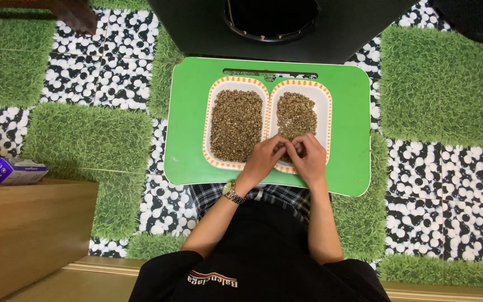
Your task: Manual sorting of green coffee beans in trays to identify and remove defects.
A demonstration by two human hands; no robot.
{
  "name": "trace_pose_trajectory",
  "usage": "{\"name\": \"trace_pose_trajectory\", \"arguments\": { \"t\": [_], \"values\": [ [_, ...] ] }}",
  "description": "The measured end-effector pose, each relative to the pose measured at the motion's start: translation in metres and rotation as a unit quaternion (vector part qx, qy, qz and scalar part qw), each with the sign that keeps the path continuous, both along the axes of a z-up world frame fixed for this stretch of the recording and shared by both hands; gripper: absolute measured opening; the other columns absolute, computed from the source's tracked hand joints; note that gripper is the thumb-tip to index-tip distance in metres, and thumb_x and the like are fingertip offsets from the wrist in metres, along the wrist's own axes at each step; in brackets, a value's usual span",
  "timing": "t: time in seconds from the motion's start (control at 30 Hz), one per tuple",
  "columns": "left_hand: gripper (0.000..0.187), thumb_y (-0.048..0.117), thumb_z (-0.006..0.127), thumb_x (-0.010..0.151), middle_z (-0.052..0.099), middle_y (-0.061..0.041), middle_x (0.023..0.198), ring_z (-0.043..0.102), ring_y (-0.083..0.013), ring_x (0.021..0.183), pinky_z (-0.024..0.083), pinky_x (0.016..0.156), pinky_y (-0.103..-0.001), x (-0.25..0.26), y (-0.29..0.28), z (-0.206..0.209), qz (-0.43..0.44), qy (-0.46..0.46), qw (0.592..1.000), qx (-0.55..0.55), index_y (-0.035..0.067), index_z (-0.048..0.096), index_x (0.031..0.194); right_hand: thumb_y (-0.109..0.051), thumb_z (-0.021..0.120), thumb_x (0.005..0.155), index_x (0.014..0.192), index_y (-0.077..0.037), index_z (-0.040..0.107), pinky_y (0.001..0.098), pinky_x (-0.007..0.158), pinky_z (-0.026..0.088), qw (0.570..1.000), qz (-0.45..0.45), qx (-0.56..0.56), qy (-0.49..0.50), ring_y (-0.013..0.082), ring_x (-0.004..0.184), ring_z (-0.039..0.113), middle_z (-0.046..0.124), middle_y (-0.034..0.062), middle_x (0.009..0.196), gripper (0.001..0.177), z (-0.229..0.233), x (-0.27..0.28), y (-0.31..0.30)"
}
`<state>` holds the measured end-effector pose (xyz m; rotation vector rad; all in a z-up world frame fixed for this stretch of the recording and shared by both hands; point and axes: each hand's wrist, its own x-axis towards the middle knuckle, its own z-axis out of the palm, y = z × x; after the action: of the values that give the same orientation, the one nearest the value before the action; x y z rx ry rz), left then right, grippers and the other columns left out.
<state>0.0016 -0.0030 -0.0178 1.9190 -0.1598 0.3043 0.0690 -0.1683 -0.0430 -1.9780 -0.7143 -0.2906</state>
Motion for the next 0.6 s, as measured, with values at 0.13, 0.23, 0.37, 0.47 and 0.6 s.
{"name": "trace_pose_trajectory", "arguments": {
  "t": [0.13, 0.23, 0.37, 0.47, 0.6],
  "values": [
    [0.01, 0.002, 0.064, 0.103, 0.074, -0.017, 0.094, 0.075, -0.0321, 0.084, 0.062, 0.061, -0.037, 0.0, -0.003, -0.004, 0.013, -0.001, 1.0, 0.014, 0.003, 0.066, 0.113, -0.014, 0.082, 0.093, 0.085, -0.01, 0.067, 0.0357, 0.06, 0.052, 1.0, -0.002, -0.002, -0.001, 0.0247, 0.064, 0.064, 0.06, 0.0042, 0.071, 0.018, 0.004, -0.001, 0.0],
    [0.008, 0.004, 0.063, 0.104, 0.074, -0.017, 0.092, 0.075, -0.0297, 0.081, 0.061, 0.06, -0.036, -0.001, -0.003, -0.001, 0.019, -0.005, 1.0, 0.013, 0.004, 0.066, 0.111, -0.012, 0.079, 0.095, 0.085, -0.009, 0.066, 0.0357, 0.06, 0.052, 1.0, -0.006, -0.004, 0.003, 0.0251, 0.064, 0.063, 0.059, 0.0049, 0.071, 0.016, 0.01, -0.004, 0.0],
    [0.005, 0.007, 0.069, 0.1, 0.071, -0.012, 0.088, 0.072, -0.0273, 0.081, 0.061, 0.059, -0.033, 0.003, -0.001, -0.008, 0.012, -0.044, 0.998, 0.041, 0.006, 0.065, 0.103, -0.012, 0.077, 0.097, 0.087, -0.009, 0.067, 0.0374, 0.061, 0.051, 1.0, -0.011, -0.009, -0.004, 0.0269, 0.066, 0.063, 0.059, 0.0059, 0.072, 0.014, 0.007, -0.002, -0.001],
    [0.009, 0.006, 0.071, 0.098, 0.068, -0.013, 0.086, 0.071, -0.0298, 0.082, 0.061, 0.061, -0.035, 0.005, 0.002, 0.009, 0.006, -0.065, 0.997, 0.044, 0.004, 0.062, 0.098, -0.01, 0.076, 0.098, 0.089, -0.008, 0.067, 0.0396, 0.062, 0.051, 1.0, -0.007, -0.022, -0.011, 0.0296, 0.067, 0.063, 0.059, 0.0074, 0.073, 0.013, 0.002, 0.0, -0.004],
    [0.012, 0.005, 0.069, 0.099, 0.064, -0.013, 0.086, 0.068, -0.0282, 0.086, 0.06, 0.069, -0.033, 0.002, 0.004, 0.029, -0.004, -0.1, 0.994, 0.045, 0.002, 0.06, 0.091, -0.009, 0.074, 0.101, 0.093, -0.006, 0.066, 0.0422, 0.064, 0.05, 0.999, -0.002, -0.03, -0.015, 0.0337, 0.071, 0.063, 0.059, 0.01, 0.077, 0.011, 0.001, -0.003, -0.006]
  ]
}}
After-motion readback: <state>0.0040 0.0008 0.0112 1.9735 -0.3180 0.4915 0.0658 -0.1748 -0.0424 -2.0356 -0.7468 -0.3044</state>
